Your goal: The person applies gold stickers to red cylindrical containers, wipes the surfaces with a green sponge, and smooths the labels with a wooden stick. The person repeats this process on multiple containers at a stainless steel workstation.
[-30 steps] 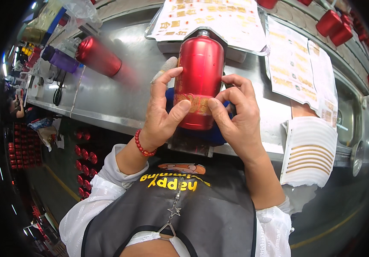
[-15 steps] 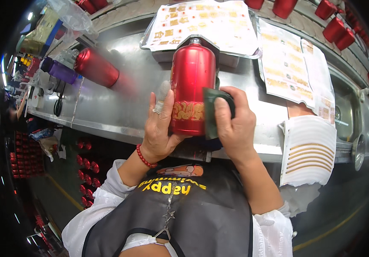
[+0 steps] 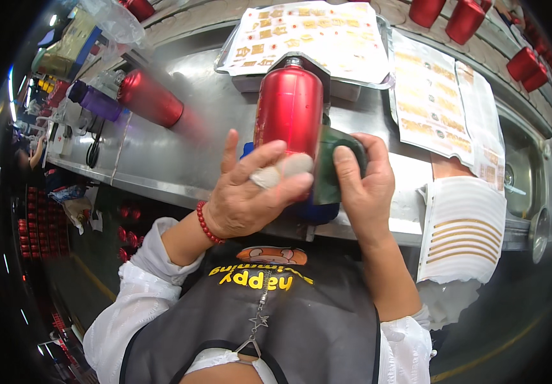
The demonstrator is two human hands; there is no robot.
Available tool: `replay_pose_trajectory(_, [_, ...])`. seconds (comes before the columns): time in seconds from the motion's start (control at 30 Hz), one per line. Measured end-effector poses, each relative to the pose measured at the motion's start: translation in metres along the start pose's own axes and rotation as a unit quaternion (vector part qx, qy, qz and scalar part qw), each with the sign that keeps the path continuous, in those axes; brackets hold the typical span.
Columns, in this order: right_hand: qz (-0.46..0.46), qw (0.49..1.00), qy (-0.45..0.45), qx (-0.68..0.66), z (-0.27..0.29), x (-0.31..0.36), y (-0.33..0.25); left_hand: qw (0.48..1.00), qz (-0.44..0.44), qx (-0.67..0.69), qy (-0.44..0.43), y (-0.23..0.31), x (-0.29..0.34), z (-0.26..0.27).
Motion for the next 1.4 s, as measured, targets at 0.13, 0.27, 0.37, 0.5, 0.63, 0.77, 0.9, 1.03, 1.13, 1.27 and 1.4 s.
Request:
replay_pose_trajectory(0.13, [-0.003, 0.986, -0.107, 0.126, -0.021, -0.007, -0.008, 0.949, 0.261, 0.163, 0.072, -0.039, 0.039, -0.018])
replay_pose_trajectory(0.27, [0.408, 0.806, -0.087, 0.419, -0.04, 0.008, -0.063, 0.956, 0.264, 0.13, -0.001, -0.041, 0.042, -0.024])
replay_pose_trajectory(0.37, [0.324, 0.808, -0.366, 0.329, -0.061, 0.027, -0.077, 0.971, 0.232, 0.053, -0.022, -0.036, 0.035, -0.011])
replay_pose_trajectory(0.5, [0.368, 0.823, -0.107, 0.42, -0.036, 0.006, -0.056, 0.964, 0.248, 0.096, 0.012, -0.037, 0.037, -0.019])
replay_pose_trajectory(0.63, [0.322, 0.837, -0.338, 0.285, -0.064, 0.033, -0.074, 0.964, 0.252, 0.087, 0.0, -0.041, 0.036, -0.018])
replay_pose_trajectory(0.77, [0.361, 0.827, -0.144, 0.406, -0.046, 0.02, -0.061, 0.965, 0.246, 0.09, 0.016, -0.04, 0.033, -0.014])
replay_pose_trajectory(0.9, [0.339, 0.855, -0.276, 0.278, -0.059, 0.032, -0.066, 0.951, 0.277, 0.129, 0.035, -0.048, 0.045, -0.029])
replay_pose_trajectory(1.03, [0.363, 0.815, -0.208, 0.401, -0.056, 0.03, -0.062, 0.967, 0.25, 0.048, -0.032, -0.041, 0.031, -0.012])
replay_pose_trajectory(1.13, [0.31, 0.853, -0.258, 0.332, -0.062, 0.033, -0.071, 0.973, 0.228, 0.025, -0.02, -0.041, 0.029, -0.006])
replay_pose_trajectory(1.27, [0.329, 0.83, -0.111, 0.437, -0.044, 0.024, -0.061, 0.957, 0.27, 0.105, 0.004, -0.05, 0.044, -0.03])
replay_pose_trajectory(1.4, [0.36, 0.834, -0.262, 0.327, -0.066, 0.033, -0.069, 0.967, 0.249, 0.052, -0.027, -0.046, 0.04, -0.018])
Point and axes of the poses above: each hand's wrist, its own x-axis away from the middle knuckle, its own z-axis out of the back of the hand, y = z × x, the point moved 7 cm from there along -x, towards the middle knuckle, and after that the axes turned 3 degrees about -y, right-handed, at the moved point
